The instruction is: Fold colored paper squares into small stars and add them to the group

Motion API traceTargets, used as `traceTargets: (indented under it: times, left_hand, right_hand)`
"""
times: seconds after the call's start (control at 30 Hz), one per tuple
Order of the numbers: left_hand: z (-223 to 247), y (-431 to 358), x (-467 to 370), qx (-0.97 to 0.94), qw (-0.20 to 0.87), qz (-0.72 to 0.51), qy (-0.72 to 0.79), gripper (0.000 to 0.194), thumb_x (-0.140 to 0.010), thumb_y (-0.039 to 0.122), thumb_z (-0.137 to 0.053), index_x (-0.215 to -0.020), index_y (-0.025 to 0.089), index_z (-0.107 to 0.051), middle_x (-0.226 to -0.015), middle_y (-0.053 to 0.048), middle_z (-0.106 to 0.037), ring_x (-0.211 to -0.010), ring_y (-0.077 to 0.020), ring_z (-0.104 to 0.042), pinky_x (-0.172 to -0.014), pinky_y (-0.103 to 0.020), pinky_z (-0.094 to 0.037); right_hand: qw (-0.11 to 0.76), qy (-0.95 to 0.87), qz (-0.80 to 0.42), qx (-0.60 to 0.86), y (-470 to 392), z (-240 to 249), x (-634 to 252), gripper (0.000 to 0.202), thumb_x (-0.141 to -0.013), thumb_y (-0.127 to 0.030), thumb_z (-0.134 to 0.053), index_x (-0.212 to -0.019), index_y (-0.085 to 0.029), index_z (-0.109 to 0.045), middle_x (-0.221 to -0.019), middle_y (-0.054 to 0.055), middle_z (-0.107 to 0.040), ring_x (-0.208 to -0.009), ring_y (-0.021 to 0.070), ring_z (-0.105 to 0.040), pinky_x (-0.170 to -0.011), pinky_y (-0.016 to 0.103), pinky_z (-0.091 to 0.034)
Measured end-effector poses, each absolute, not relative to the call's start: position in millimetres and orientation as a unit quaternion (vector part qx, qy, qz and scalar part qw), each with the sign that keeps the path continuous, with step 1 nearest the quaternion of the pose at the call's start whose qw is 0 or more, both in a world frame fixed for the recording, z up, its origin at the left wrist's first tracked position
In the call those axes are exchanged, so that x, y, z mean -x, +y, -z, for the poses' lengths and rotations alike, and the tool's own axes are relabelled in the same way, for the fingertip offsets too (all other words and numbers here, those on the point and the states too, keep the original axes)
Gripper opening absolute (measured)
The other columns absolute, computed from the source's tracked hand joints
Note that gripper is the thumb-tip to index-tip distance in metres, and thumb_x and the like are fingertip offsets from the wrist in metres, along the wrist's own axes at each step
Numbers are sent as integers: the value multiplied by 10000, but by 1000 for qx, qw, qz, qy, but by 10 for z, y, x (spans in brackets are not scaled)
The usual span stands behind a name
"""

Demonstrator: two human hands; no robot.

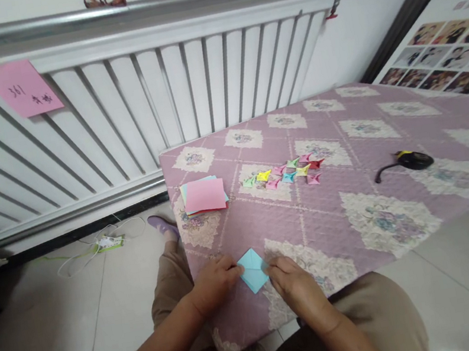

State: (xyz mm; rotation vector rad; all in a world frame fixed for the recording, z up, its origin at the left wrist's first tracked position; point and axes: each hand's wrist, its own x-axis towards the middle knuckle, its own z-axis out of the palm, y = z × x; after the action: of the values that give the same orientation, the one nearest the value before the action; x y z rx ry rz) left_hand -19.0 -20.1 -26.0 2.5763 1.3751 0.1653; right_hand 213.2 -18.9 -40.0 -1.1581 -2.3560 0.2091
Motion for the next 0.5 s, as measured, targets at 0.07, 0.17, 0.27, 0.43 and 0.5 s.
traceTargets:
  times: [0.07, 0.17, 0.27, 0.43, 0.5]
  left_hand:
    - [213, -183, 162, -866, 129, -52, 481, 224, -948, 212, -410, -982, 202, -631, -974, -34, -592, -884, -185, -519, -809, -311, -416]
    - [133, -163, 118, -860, 141, -50, 489, 198, -932, 220, -442, -887, 182, -631, -949, -39, -594, -869, -182, -527, -802, -306, -421]
    - [108, -147, 88, -854, 142, -51, 498, 205, -932, 208, -438, -859, 181, -627, -932, -41, -596, -851, -178, -534, -780, -299, -425]
    - [155, -119, 82, -845, 145, -56, 512, 218, -949, 215, -416, -881, 179, -620, -934, -41, -600, -849, -179, -542, -778, -300, -429]
    - [160, -106, 89, -843, 147, -60, 514, 200, -950, 215, -420, -912, 176, -612, -954, -40, -603, -870, -179, -546, -782, -293, -429]
  right_hand:
    - [257, -860, -90, 432, -194, 366, -2118, 191, -875, -122, -453, -847, -221, -614, -831, 35, -583, -810, 182, -551, -727, 286, -474]
    - [254, -853, -110, 442, -192, 311, -2085, 117, -854, -142, -504, -841, -214, -596, -819, 37, -570, -810, 190, -550, -718, 296, -472]
    - [249, -847, -107, 457, -170, 296, -2058, 99, -859, -173, -514, -792, -216, -575, -798, 38, -560, -800, 197, -551, -701, 307, -472]
    - [248, -846, -113, 458, -111, 317, -2063, 115, -866, -167, -487, -826, -221, -581, -811, 38, -573, -795, 191, -562, -694, 302, -475]
    - [244, -850, -120, 452, -93, 308, -2072, 119, -865, -161, -485, -822, -216, -582, -807, 38, -573, -790, 188, -565, -693, 297, -474]
